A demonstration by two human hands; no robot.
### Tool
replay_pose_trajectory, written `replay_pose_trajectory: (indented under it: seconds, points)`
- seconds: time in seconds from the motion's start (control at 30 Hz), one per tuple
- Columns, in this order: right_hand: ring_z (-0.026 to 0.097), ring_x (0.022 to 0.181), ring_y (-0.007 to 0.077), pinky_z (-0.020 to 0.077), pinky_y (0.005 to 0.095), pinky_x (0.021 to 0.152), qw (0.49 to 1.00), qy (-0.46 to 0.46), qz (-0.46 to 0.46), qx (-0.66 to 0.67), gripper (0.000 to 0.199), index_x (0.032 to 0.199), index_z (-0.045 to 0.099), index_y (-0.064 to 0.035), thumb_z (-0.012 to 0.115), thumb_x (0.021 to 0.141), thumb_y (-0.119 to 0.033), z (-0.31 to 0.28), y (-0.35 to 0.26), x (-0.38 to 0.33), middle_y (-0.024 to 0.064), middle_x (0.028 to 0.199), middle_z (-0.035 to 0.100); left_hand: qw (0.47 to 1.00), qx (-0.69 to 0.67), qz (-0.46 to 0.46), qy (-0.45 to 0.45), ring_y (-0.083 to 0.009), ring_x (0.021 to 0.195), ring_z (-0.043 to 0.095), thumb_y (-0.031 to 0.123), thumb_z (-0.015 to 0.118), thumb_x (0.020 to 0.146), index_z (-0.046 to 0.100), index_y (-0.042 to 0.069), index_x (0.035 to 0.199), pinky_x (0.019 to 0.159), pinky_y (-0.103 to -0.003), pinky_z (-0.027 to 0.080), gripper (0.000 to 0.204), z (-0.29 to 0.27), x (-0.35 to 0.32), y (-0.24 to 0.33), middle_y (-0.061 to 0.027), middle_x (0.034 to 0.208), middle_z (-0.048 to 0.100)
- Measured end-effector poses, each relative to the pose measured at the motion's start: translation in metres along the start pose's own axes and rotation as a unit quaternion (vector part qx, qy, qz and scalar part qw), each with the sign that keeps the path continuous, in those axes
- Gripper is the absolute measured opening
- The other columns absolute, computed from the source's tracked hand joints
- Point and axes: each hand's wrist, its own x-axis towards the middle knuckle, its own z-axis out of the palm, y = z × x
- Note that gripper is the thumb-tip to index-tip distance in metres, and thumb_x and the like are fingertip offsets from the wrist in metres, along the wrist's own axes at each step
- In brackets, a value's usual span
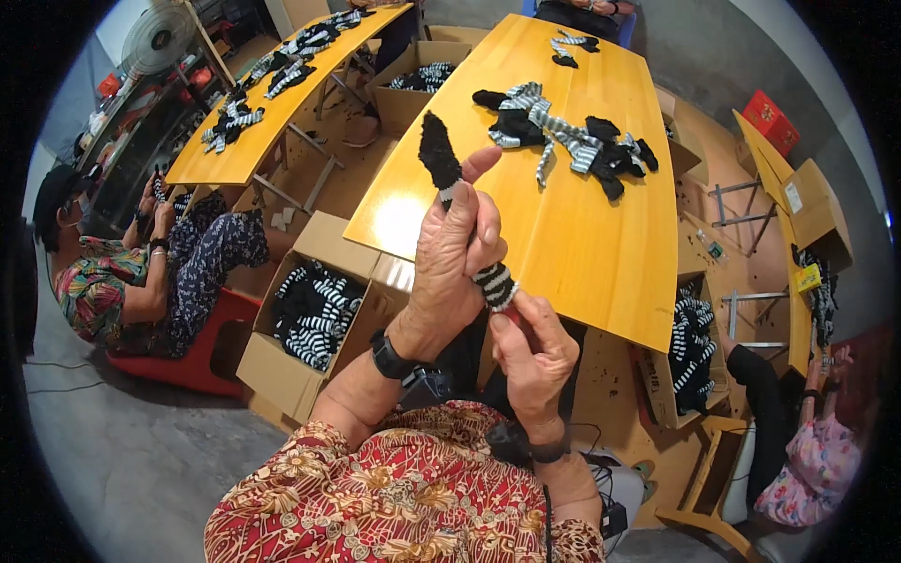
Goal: The person sits at a table and turns black and white striped socks inside out by hand. They then use a red-handled screwdriver to push the fabric through the sock to ensure it is fully inverted. The person repeats this process for multiple socks, placing the finished ones into a cardboard box.
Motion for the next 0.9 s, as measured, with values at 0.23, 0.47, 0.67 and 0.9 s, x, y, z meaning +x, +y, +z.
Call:
replay_pose_trajectory:
  seconds: [0.23, 0.47, 0.67, 0.9]
  points:
    - [0.064, 0.074, 0.0225, 0.0525, 0.0324, 0.065, 0.877, -0.022, -0.248, -0.411, 0.036, 0.112, 0.065, 0.0003, 0.068, 0.076, 0.006, -0.017, 0.004, -0.003, 0.011, 0.088, 0.061, 0.998, 0.007, 0.013, 0.067, -0.0054, 0.05, 0.043, 0.045, 0.033, 0.102, 0.036, 0.006, 0.132, 0.046, -0.018, 0.034, 0.05, -0.024, 0.002, -0.002, -0.009, 0.081, 0.06]
    - [0.065, 0.076, 0.0216, 0.053, 0.0306, 0.067, 0.867, -0.093, -0.283, -0.401, 0.042, 0.115, 0.063, 0.0012, 0.068, 0.074, 0.008, -0.037, -0.004, 0.004, 0.0126, 0.093, 0.063, 0.999, 0.043, -0.006, -0.026, -0.0065, 0.051, 0.046, 0.045, 0.029, 0.102, 0.036, 0.005, 0.136, 0.05, -0.019, 0.037, 0.053, -0.036, 0.008, 0.013, -0.0171, 0.092, 0.066]
    - [0.064, 0.075, 0.0223, 0.0512, 0.0292, 0.067, 0.893, -0.111, -0.242, -0.363, 0.038, 0.113, 0.063, 0.0029, 0.067, 0.075, 0.008, -0.037, -0.017, 0.005, 0.0132, 0.091, 0.064, 0.989, 0.076, -0.081, -0.094, -0.0055, 0.048, 0.039, 0.044, 0.03, 0.102, 0.025, 0.007, 0.145, 0.052, -0.019, 0.035, 0.057, -0.024, -0.005, 0.007, -0.0128, 0.08, 0.063]
    - [0.049, 0.06, 0.0051, 0.0379, 0.0198, 0.049, 0.997, -0.023, 0.011, -0.08, 0.026, 0.112, 0.061, 0.0033, 0.061, 0.085, 0.004, -0.023, 0.004, -0.015, 0.0013, 0.081, 0.056, 0.987, 0.099, -0.098, -0.076, -0.0035, 0.041, 0.03, 0.044, 0.035, 0.101, 0.024, 0.007, 0.144, 0.047, -0.018, 0.032, 0.057, -0.024, -0.011, -0.012, -0.0025, 0.064, 0.053]
